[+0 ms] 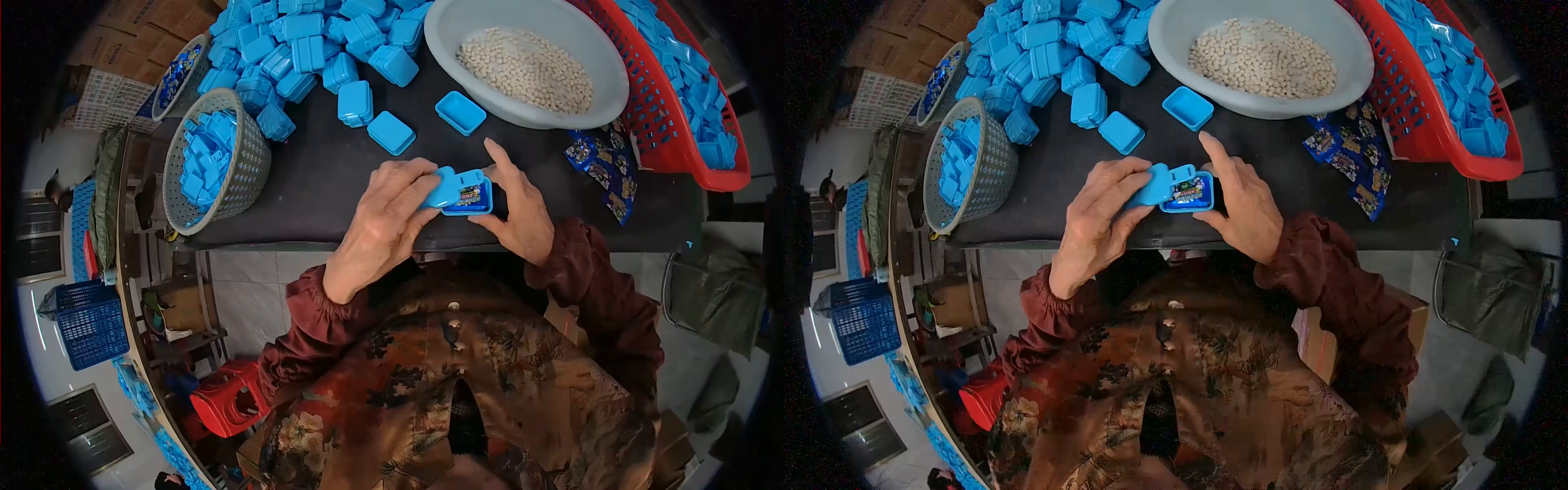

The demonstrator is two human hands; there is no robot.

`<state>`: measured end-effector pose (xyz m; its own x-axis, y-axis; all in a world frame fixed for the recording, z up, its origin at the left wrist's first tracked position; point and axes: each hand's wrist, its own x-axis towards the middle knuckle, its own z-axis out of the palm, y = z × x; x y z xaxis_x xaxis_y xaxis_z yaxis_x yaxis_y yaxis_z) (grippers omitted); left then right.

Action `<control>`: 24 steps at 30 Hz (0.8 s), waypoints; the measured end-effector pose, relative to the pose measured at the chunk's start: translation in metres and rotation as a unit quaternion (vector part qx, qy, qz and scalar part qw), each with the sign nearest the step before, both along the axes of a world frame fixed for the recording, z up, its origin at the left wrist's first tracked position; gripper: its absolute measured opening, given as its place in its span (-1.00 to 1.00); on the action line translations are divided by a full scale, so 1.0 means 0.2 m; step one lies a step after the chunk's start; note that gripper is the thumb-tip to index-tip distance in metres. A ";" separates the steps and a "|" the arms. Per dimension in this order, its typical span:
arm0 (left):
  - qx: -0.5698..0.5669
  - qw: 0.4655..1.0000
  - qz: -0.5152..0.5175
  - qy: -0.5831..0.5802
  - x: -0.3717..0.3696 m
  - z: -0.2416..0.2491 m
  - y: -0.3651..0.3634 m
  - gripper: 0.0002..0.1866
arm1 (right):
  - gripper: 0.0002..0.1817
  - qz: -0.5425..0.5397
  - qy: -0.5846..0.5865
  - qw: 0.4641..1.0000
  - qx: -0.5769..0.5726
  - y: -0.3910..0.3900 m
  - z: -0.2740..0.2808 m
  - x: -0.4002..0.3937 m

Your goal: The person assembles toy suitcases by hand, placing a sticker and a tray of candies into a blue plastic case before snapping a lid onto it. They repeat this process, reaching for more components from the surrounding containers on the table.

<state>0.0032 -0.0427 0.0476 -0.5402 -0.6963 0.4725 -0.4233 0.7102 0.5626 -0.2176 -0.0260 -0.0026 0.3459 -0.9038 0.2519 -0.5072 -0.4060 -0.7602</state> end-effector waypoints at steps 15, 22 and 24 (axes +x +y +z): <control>0.030 0.997 -0.065 -0.032 -0.13 -0.04 -0.04 -0.62 | 0.19 -0.041 -0.057 0.997 0.017 -0.01 -0.03 0.01; 0.007 0.996 -0.084 -0.018 -0.13 -0.04 -0.04 -0.60 | 0.21 -0.054 -0.077 0.994 0.047 0.00 -0.03 0.01; 0.006 0.996 -0.088 -0.017 -0.13 -0.05 -0.04 -0.59 | 0.21 -0.056 -0.083 0.994 0.049 -0.01 -0.04 0.01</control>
